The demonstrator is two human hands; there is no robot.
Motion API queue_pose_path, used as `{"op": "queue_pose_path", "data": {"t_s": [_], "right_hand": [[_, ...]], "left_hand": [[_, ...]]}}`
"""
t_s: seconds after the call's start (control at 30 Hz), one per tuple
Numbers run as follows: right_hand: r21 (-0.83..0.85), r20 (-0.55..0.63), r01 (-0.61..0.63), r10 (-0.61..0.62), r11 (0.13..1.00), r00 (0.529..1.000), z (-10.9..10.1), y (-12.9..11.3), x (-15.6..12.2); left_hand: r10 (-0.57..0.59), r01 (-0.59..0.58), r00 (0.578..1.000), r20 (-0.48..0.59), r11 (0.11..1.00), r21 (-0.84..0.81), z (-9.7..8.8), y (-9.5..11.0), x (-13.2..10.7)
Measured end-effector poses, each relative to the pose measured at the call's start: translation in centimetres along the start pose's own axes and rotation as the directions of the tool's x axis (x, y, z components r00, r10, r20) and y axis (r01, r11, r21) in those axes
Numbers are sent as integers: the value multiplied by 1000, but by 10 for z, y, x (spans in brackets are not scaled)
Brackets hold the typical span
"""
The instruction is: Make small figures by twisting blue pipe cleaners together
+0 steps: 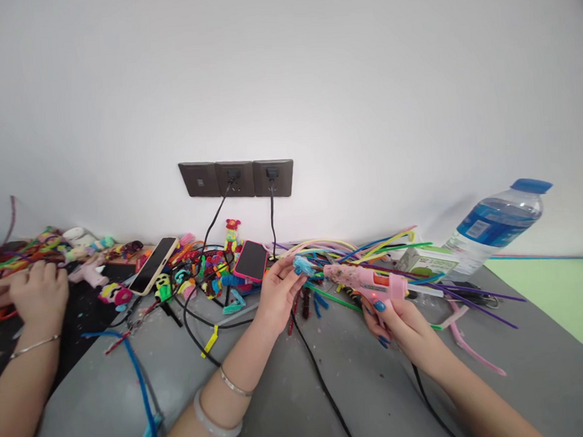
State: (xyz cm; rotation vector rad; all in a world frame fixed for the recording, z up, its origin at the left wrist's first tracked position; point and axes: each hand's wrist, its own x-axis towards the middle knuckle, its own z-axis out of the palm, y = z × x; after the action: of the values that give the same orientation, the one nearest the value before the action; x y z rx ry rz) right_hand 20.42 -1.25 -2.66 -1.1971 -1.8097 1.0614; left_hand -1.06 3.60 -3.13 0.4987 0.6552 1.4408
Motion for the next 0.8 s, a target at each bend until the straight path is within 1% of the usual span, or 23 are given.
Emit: {"op": "queue_pose_path", "data": {"t_s": [0.17, 0.43, 0.5, 0.63, 0.7, 0.8], "right_hand": [[28, 23, -28, 28, 999, 999, 0, 5, -1], [51, 19, -21, 20, 998, 1000, -1, 6, 1], [61, 4, -14, 14, 998, 1000, -1, 3, 1], [93, -64, 13, -7, 996, 998, -2, 0, 2], [135, -91, 35, -23, 990, 996, -2, 1, 2], [243, -135, 79, -47, 967, 990, -3, 1, 1]], "left_hand": [[1, -1, 1000, -15, 1000, 6, 2, 3, 0], [7, -7, 1000, -14, 1000, 5, 1, 3, 1], [8, -8, 1000, -11, 1000, 12, 0, 3, 1], [7, -7, 1000, -10, 1000, 17, 0, 3, 1], [6, -6, 1000, -12, 1000, 12, 0, 3, 1], [-6, 6, 1000, -16, 1000, 9, 0, 3, 0]]}}
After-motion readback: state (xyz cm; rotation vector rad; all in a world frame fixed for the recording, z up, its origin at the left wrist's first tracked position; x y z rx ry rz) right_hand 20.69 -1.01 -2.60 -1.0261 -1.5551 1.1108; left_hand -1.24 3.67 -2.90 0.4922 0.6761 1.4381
